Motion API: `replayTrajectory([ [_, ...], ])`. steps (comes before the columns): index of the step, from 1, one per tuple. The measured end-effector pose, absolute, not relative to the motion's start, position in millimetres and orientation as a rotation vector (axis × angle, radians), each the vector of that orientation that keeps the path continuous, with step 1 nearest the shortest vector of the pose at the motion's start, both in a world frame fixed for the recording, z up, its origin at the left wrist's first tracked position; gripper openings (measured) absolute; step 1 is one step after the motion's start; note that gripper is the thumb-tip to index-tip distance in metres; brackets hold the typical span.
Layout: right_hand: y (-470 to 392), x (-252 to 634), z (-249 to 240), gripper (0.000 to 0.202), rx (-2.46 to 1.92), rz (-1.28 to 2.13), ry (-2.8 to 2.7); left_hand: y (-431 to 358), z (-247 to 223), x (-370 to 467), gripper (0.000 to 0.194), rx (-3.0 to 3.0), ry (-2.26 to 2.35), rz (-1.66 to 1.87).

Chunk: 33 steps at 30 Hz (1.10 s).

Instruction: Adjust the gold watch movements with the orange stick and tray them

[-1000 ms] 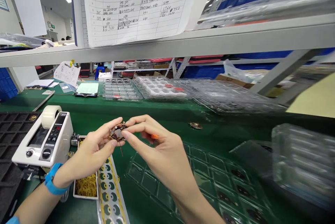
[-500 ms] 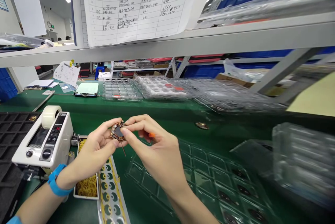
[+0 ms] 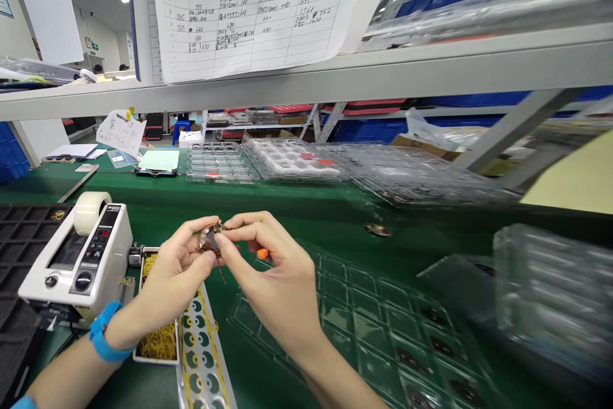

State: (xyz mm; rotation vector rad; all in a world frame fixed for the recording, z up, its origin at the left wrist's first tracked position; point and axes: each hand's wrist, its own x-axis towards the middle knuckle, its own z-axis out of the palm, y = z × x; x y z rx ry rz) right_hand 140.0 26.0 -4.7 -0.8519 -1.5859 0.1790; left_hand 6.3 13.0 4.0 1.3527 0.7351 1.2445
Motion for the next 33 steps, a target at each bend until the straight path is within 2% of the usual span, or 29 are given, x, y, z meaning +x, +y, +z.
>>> replayTrajectory([
  [4,26,135,-10,0.013,-0.831,0.086,-1.614,15,1,9,0.03,1.308,0.781,1.346],
  [7,27,133,-13,0.011,-0.835,0.063,-1.571,16,-1,10,0.03,1.27,0.783,1.375],
  [12,29,138,-7,0.004,-0.868,0.218,-1.656,15,-2,9,0.031,1.296,0.775,1.379],
  [15,28,143,-2,0.015,-0.846,0.309,-1.729,14,-1,10,0.027,1.324,0.783,1.348],
  [19,30,148,1,0.02,-0.804,0.308,-1.798,15,1,6,0.011,1.459,0.883,1.253],
  [22,32,151,1,0.018,-0.777,0.184,-1.871,18,5,-2,0.002,1.718,1.06,1.178],
  [26,29,149,1,0.01,-0.748,-0.066,-1.883,24,8,-8,0.009,1.862,1.14,1.186],
  [30,19,146,-2,0.018,-0.655,-0.365,-1.771,28,5,-5,0.006,1.662,1.09,1.256],
  [33,13,144,-7,0.015,-0.605,-0.601,-1.73,28,3,-2,0.013,1.386,1.014,1.271],
])
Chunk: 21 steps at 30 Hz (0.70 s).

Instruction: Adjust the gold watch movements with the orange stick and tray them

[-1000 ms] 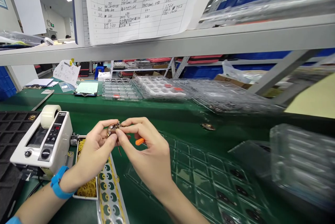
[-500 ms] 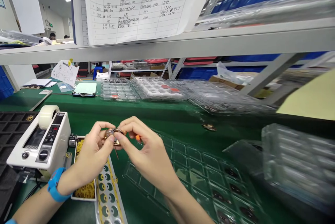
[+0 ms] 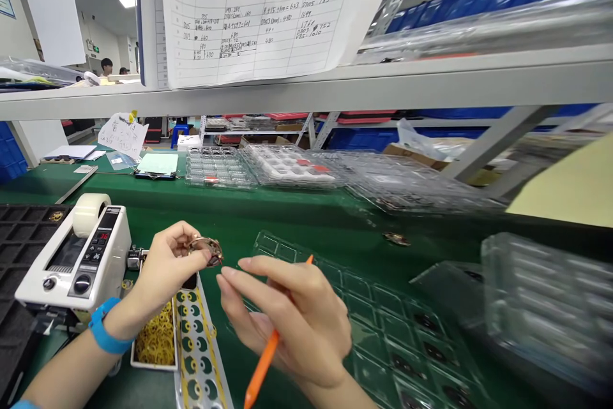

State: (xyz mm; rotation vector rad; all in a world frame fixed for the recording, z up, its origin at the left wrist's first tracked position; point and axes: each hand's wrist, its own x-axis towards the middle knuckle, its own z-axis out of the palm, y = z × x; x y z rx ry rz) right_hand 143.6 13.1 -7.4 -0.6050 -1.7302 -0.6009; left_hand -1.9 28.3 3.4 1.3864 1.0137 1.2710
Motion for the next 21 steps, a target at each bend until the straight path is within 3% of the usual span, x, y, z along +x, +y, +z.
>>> replayTrajectory([
  [5,17,142,-9,0.011,-0.648,-0.659,-1.689,18,9,0,0.024,1.212,0.88,1.27],
  [21,33,148,-6,0.015,-0.505,-0.489,-1.795,1,12,5,0.022,1.333,0.932,1.307],
])
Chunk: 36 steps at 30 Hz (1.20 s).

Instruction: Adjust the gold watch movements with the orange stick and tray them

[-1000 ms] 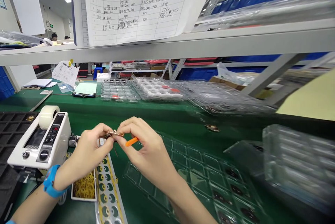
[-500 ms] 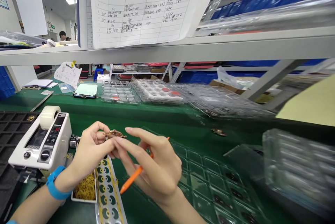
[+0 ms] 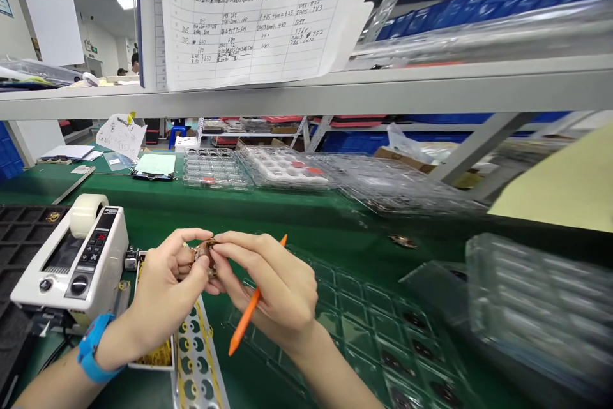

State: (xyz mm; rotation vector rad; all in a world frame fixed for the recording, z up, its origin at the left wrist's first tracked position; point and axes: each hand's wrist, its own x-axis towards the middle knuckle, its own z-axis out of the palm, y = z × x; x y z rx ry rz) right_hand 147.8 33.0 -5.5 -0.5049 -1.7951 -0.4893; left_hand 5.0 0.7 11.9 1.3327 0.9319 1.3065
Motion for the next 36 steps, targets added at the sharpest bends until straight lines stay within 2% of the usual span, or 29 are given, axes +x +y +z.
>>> replayTrajectory([
  [19,31,143,-8,0.016,-0.507,-0.546,-1.741,-3,11,6,0.018,1.457,0.977,1.338],
  [26,21,155,2,0.006,-0.687,0.035,-1.72,9,14,-2,0.012,1.294,0.923,1.307],
  [31,25,161,7,0.012,-0.686,0.361,-1.972,15,17,-7,0.015,1.242,0.854,1.234],
  [36,26,157,7,0.012,-0.548,0.428,-2.036,12,22,-10,0.012,1.349,0.848,1.223],
])
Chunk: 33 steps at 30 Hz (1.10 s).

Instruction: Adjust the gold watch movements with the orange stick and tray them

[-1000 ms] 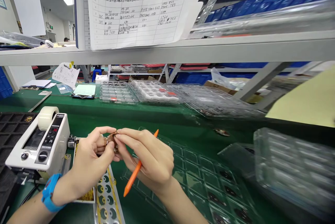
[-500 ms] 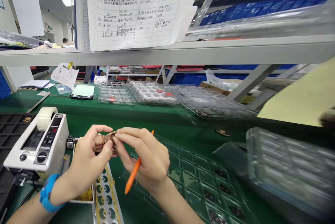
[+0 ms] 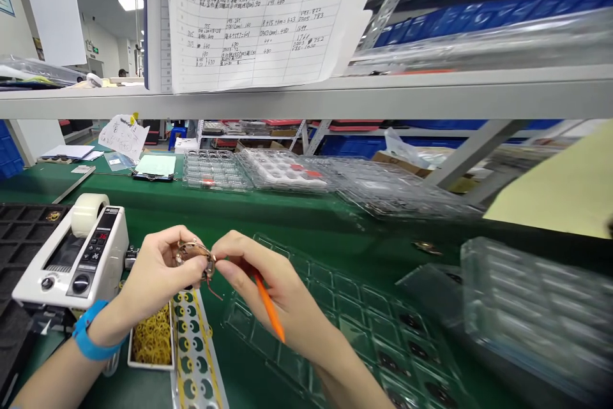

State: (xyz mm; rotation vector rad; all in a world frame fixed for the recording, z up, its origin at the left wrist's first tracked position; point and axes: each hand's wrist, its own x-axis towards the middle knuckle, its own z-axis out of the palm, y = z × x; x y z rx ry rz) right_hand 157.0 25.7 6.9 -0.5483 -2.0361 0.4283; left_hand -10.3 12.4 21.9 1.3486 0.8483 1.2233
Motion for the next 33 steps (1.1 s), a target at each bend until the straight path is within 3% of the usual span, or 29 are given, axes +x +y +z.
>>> replayTrajectory([
  [13,28,152,1,0.033,-0.534,0.582,-2.068,14,25,-12,0.015,1.413,0.946,1.144],
  [20,30,157,3,0.028,-0.575,0.617,-2.126,17,25,-20,0.021,1.409,0.875,1.101],
  [24,33,156,4,0.041,-0.529,0.7,-2.107,16,24,-18,0.02,1.445,0.878,1.079],
  [29,33,154,5,0.051,-0.805,0.813,-1.847,21,14,-16,0.012,1.814,1.086,1.371],
  [33,27,150,6,0.048,-0.841,0.945,-1.74,29,-7,-17,0.022,2.466,1.194,1.618],
])
